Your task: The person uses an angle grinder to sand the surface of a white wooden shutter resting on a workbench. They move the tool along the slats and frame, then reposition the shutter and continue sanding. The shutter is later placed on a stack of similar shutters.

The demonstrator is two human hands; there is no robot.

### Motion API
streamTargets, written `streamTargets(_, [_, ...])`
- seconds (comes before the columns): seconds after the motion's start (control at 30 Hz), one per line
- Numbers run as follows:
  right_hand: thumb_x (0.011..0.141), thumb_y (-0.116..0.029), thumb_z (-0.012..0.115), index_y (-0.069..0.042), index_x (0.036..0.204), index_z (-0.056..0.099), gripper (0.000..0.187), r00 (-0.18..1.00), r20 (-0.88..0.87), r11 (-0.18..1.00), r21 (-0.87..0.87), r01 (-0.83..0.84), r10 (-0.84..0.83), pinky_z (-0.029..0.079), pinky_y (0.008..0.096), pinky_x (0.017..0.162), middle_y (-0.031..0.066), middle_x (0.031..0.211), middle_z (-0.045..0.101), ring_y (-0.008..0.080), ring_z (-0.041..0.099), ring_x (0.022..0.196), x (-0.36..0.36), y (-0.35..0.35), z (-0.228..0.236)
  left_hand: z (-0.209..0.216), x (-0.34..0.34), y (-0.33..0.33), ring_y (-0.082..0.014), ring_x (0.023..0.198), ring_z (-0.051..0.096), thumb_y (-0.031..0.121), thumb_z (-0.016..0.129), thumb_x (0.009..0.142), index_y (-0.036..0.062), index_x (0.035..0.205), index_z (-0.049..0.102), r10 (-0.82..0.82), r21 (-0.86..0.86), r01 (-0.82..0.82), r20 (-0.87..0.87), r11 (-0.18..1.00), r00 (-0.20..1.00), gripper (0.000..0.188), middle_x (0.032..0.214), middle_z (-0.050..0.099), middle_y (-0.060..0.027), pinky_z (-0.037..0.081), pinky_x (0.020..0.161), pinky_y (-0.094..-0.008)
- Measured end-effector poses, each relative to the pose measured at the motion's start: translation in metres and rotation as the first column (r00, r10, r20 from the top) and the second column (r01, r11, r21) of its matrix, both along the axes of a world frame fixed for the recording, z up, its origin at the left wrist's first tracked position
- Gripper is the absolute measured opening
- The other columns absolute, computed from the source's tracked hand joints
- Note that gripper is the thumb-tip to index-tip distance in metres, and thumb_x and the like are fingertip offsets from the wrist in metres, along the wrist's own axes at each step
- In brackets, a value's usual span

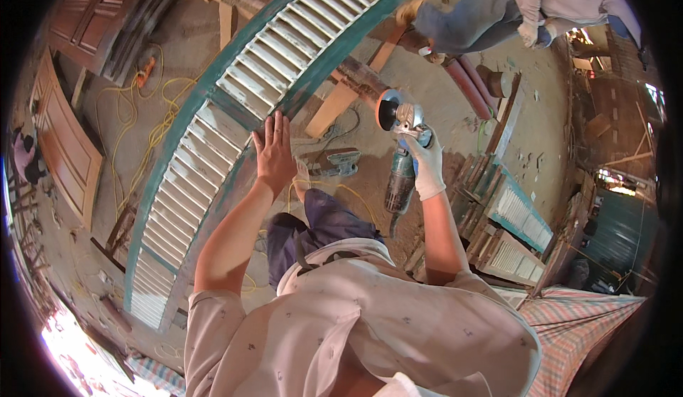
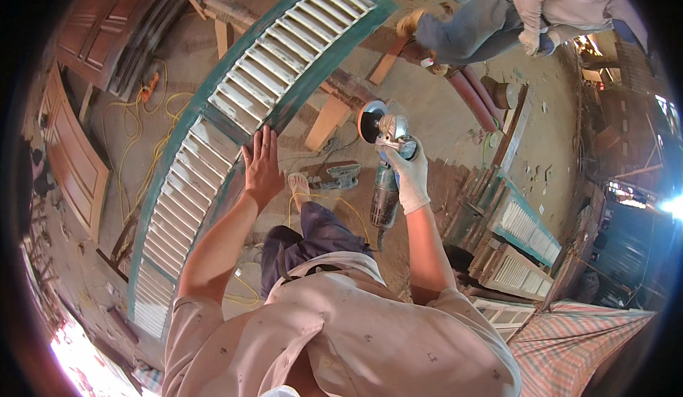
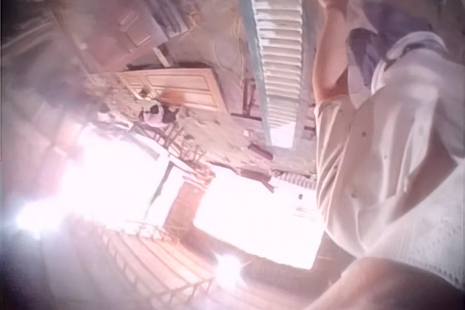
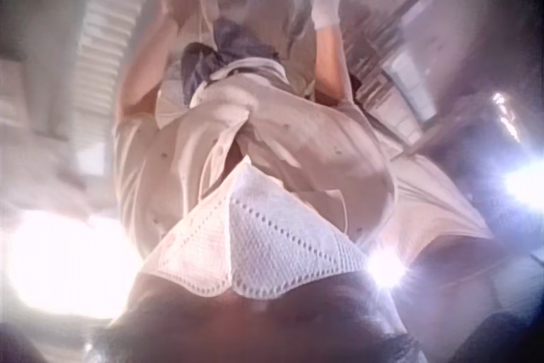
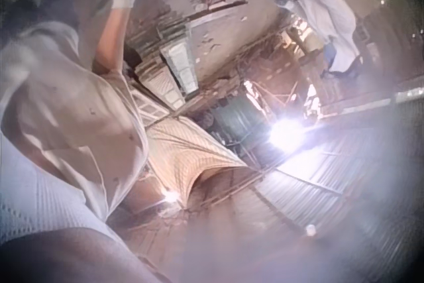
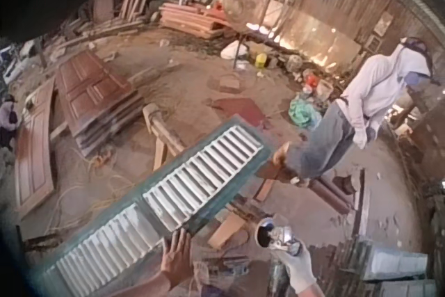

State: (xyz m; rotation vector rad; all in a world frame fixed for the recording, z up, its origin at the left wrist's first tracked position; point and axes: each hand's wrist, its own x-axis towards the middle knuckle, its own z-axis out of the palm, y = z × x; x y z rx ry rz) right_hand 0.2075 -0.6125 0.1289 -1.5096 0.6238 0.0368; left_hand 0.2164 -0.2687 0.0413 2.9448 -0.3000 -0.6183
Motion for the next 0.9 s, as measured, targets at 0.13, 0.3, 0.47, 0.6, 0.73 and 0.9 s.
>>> streamTargets(0.13, [0.093,-0.019,0.086,-0.004,0.126,0.063,0.043,0.989,0.135,0.989,0.145,0.041,-0.061,0.059,0.035,0.083,0.0062,0.114,0.071,0.0137,0.07,0.095,-0.012,-0.033,0.006,-0.01,0.005,-0.005,-0.0358,0.169,0.014,0.013,0.072,0.087,0.0024,0.174,0.017,-0.01,-0.035,0.011,0.049,0.999,0.999,0.103,0.183,0.012,-0.0137,0.022,0.131,-0.0668])
streamTargets(0.3, [0.097,-0.023,0.082,-0.003,0.122,0.062,0.038,0.958,0.286,0.948,0.296,-0.119,0.031,0.064,0.0437,0.076,0.0128,0.106,0.074,0.0227,0.074,0.086,-0.011,-0.031,0.087,-0.018,-0.062,0.033,-0.0344,0.168,0.017,0.013,0.068,0.094,0.0057,0.175,0.019,0.163,-0.023,-0.161,0.096,0.987,0.982,0.095,0.183,0.012,-0.0095,0.025,0.13,-0.0663])
streamTargets(0.47, [0.099,-0.025,0.078,-0.003,0.134,0.064,0.044,0.952,0.299,0.913,0.364,-0.183,0.072,0.067,0.0473,0.069,0.017,0.107,0.077,0.0313,0.079,0.082,-0.022,-0.038,0.118,-0.014,-0.138,0.048,-0.0302,0.17,0.013,0.033,0.078,0.09,0.0081,0.176,0.014,0.342,0.039,-0.343,0.027,0.939,0.939,0.11,0.185,0.007,-0.0078,0.026,0.13,-0.0663])
streamTargets(0.6, [0.098,-0.027,0.08,-0.003,0.134,0.065,0.045,0.931,0.325,0.896,0.344,-0.281,0.167,0.067,0.0448,0.071,0.0159,0.107,0.077,0.0297,0.079,0.083,-0.034,-0.029,0.118,-0.009,-0.136,0.055,-0.0313,0.17,0.015,0.036,0.082,0.088,0.0084,0.176,0.011,0.379,0.083,-0.373,-0.072,0.924,0.923,0.117,0.185,0.005,-0.0078,0.027,0.13,-0.0661])
streamTargets(0.73, [0.097,-0.025,0.082,-0.004,0.132,0.067,0.043,0.926,0.263,0.856,0.374,-0.356,0.27,0.066,0.041,0.077,0.0124,0.108,0.077,0.0269,0.078,0.086,-0.039,-0.033,0.111,0.003,-0.127,0.045,-0.0317,0.17,0.013,0.043,0.089,0.084,0.0087,0.176,0.008,0.38,0.105,-0.367,-0.164,0.924,0.91,0.127,0.185,0.002,-0.009,0.026,0.13,-0.0666])
streamTargets(0.9, [0.101,-0.034,0.075,-0.002,0.135,0.066,0.048,0.921,0.257,0.898,0.257,-0.358,0.293,0.066,0.0421,0.077,0.0148,0.11,0.078,0.0269,0.079,0.088,-0.015,-0.05,0.084,0.007,-0.119,0.032,-0.0362,0.17,0.009,0.05,0.09,0.083,0.0045,0.175,0.007,0.346,0.172,-0.315,-0.194,0.933,0.918,0.132,0.185,-0.002,-0.0131,0.024,0.132,-0.0651])
